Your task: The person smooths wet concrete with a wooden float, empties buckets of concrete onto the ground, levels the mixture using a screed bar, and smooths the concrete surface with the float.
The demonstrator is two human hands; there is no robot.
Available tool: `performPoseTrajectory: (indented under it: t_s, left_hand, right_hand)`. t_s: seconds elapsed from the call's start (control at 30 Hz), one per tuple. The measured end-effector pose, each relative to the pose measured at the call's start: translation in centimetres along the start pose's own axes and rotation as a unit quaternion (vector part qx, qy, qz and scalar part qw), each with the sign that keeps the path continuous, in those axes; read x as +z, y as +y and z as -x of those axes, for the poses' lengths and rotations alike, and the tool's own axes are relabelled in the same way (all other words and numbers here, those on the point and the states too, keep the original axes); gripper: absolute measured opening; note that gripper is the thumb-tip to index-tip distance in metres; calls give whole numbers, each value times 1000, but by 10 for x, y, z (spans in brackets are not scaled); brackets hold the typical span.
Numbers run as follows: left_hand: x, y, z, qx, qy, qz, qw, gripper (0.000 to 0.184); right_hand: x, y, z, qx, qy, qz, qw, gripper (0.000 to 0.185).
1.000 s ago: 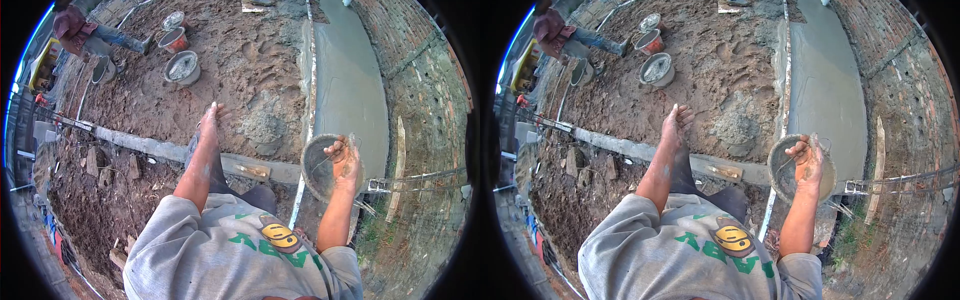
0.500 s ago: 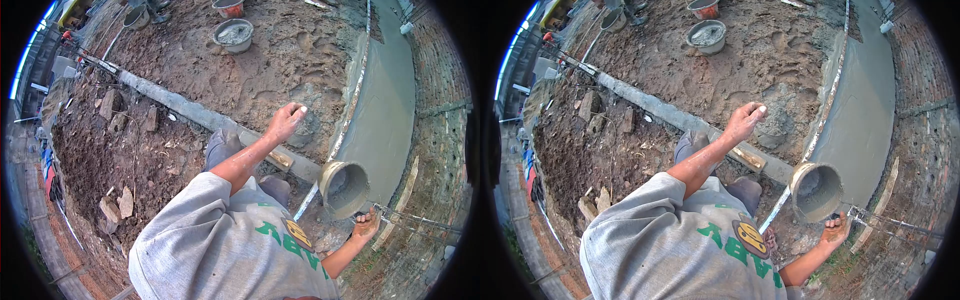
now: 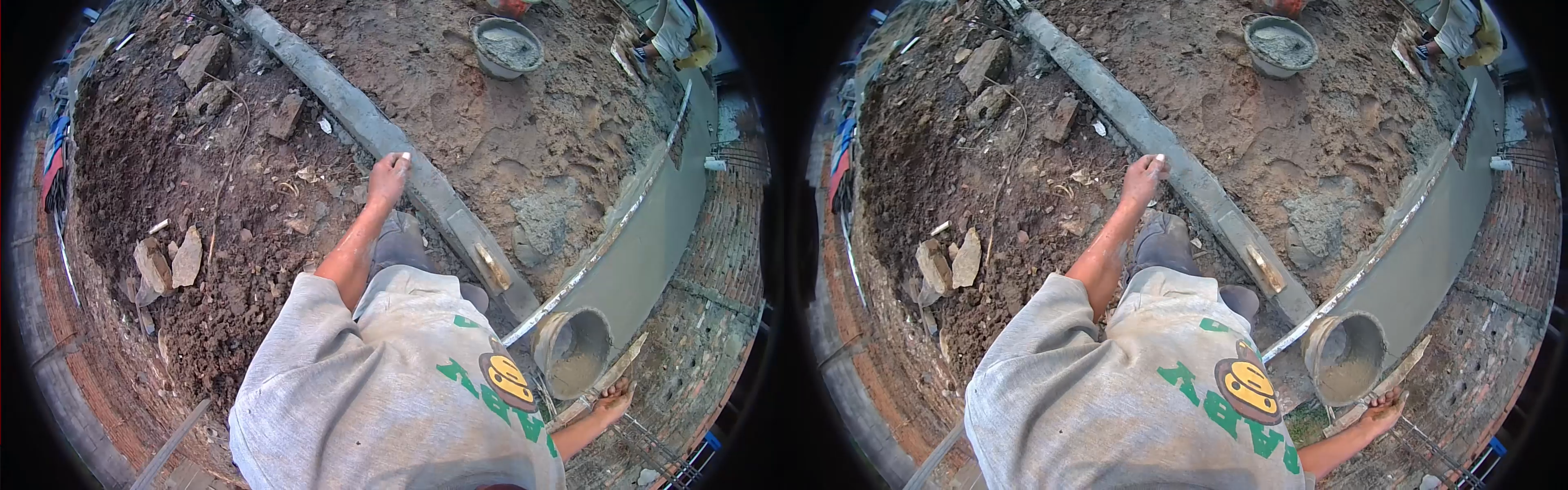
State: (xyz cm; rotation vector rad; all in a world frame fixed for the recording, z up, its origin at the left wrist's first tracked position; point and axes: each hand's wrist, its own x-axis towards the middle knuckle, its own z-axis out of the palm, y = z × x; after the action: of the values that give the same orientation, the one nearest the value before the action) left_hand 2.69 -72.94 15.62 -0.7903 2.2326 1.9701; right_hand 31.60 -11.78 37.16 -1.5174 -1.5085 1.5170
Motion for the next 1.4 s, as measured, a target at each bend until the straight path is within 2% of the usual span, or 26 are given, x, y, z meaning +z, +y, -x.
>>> performPoseTrajectory:
  t_s: [0.07,0.13,0.2,0.33,0.4,0.5,0.6,0.67,0.7,0.73,0.8,0.87,1.0,1.1,1.23,1.4]
  left_hand:
    - [-67,-22,-16,-98,59,100,988,34]
    - [-123,-25,-20,-114,117,110,980,30]
    - [-165,-25,-27,-122,127,114,978,31]
    - [-194,2,-58,-110,131,133,976,32]
    - [-200,18,-57,-92,141,140,976,32]
    - [-190,43,-60,-60,136,147,978,32]
    - [-193,31,-47,-43,146,102,983,30]
    - [-202,-3,-36,-25,154,97,983,29]
    - [-205,-14,-24,-62,171,66,981,28]
    - [-210,-24,-14,-97,179,29,979,28]
    - [-220,-52,-4,-115,152,36,981,28]
    - [-223,-53,3,-95,140,19,985,29]
    - [-205,-15,-7,-95,157,30,983,31]
    - [-206,-14,-40,-46,151,41,987,32]
    - [-204,2,-66,-54,156,29,986,33]
    - [-226,-26,-115,-77,158,72,982,31]
  right_hand:
    - [-6,-7,17,7,30,-23,999,34]
    - [-8,-13,27,-1,51,-27,998,33]
    - [-2,-17,42,-34,68,-19,997,31]
    - [34,-39,58,-9,88,-32,996,31]
    - [42,-36,35,-3,40,-21,999,32]
    - [98,-40,31,9,-24,-11,1000,30]
    - [163,-25,39,15,-39,6,999,29]
    - [192,9,5,65,-67,-2,996,30]
    - [207,27,0,84,-89,1,992,31]
    - [216,48,2,107,-101,0,989,32]
    - [226,85,15,133,-113,1,985,33]
    - [219,108,21,153,-116,-32,981,34]
    - [224,99,21,137,-95,-29,986,35]
    - [236,82,17,106,-81,-11,991,36]
    - [259,67,25,115,-93,12,989,35]
    - [326,64,57,109,-84,51,989,33]
